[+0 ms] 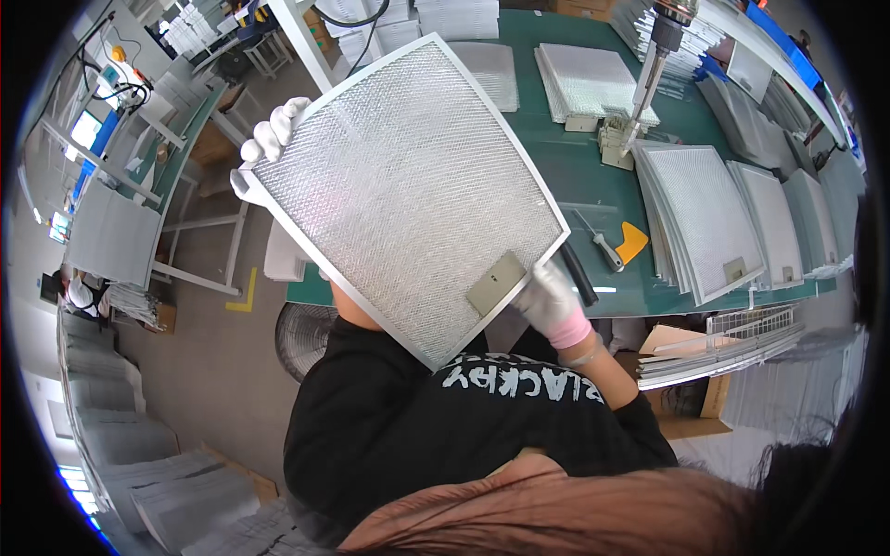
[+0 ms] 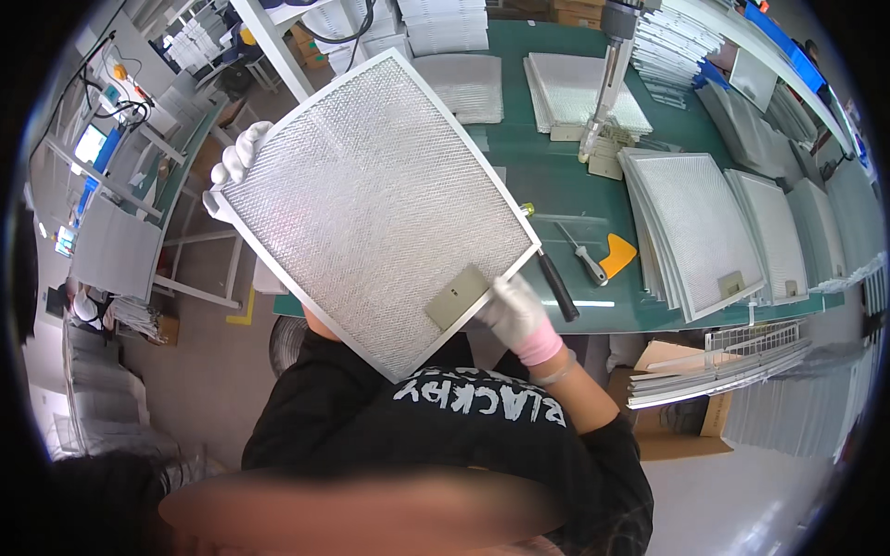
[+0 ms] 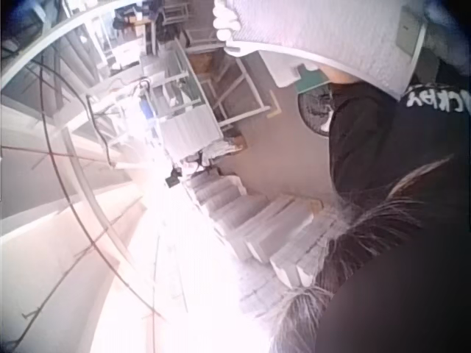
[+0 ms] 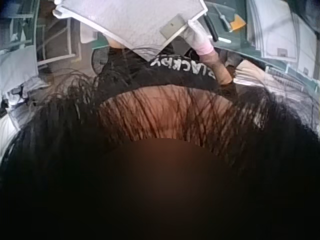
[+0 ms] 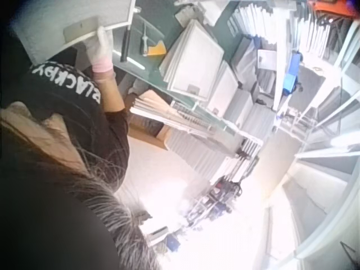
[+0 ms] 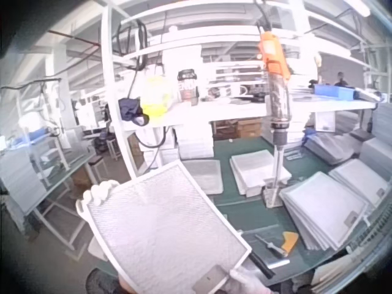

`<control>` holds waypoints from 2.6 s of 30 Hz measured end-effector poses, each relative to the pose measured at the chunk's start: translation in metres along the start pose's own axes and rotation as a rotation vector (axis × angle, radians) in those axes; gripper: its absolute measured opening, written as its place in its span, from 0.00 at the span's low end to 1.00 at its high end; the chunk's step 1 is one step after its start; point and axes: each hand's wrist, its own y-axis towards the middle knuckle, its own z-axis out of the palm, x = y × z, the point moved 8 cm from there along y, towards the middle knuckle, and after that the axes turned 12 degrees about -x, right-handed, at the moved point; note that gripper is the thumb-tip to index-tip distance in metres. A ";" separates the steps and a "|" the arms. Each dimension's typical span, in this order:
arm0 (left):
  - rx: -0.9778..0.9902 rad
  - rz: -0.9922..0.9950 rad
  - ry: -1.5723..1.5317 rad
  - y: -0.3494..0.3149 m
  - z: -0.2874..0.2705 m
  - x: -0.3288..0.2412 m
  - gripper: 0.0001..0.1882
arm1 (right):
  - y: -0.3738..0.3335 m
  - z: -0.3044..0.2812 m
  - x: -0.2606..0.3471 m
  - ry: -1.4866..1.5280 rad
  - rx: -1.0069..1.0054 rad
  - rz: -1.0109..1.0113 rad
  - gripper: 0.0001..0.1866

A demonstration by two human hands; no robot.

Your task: Assemble metal mesh filters by attaching a frame and using a hammer and pneumatic press to secure components.

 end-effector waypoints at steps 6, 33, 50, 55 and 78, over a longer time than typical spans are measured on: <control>0.000 0.046 -0.027 -0.004 0.004 -0.007 0.18 | -0.001 -0.002 -0.023 -0.254 -0.020 0.010 0.20; 0.227 0.396 0.717 0.007 0.084 0.000 0.21 | -0.015 -0.005 0.050 -0.732 -0.124 -0.451 0.31; 0.187 0.115 1.108 -0.063 0.166 0.095 0.22 | -0.046 -0.005 0.100 -1.227 -0.166 -1.253 0.28; 0.830 0.163 1.256 -0.098 0.205 0.108 0.30 | -0.115 -0.057 0.139 -0.951 -0.519 -1.345 0.10; 0.714 -0.495 1.144 -0.183 0.088 0.181 0.31 | -0.277 -0.196 0.201 -0.353 -0.934 -1.167 0.19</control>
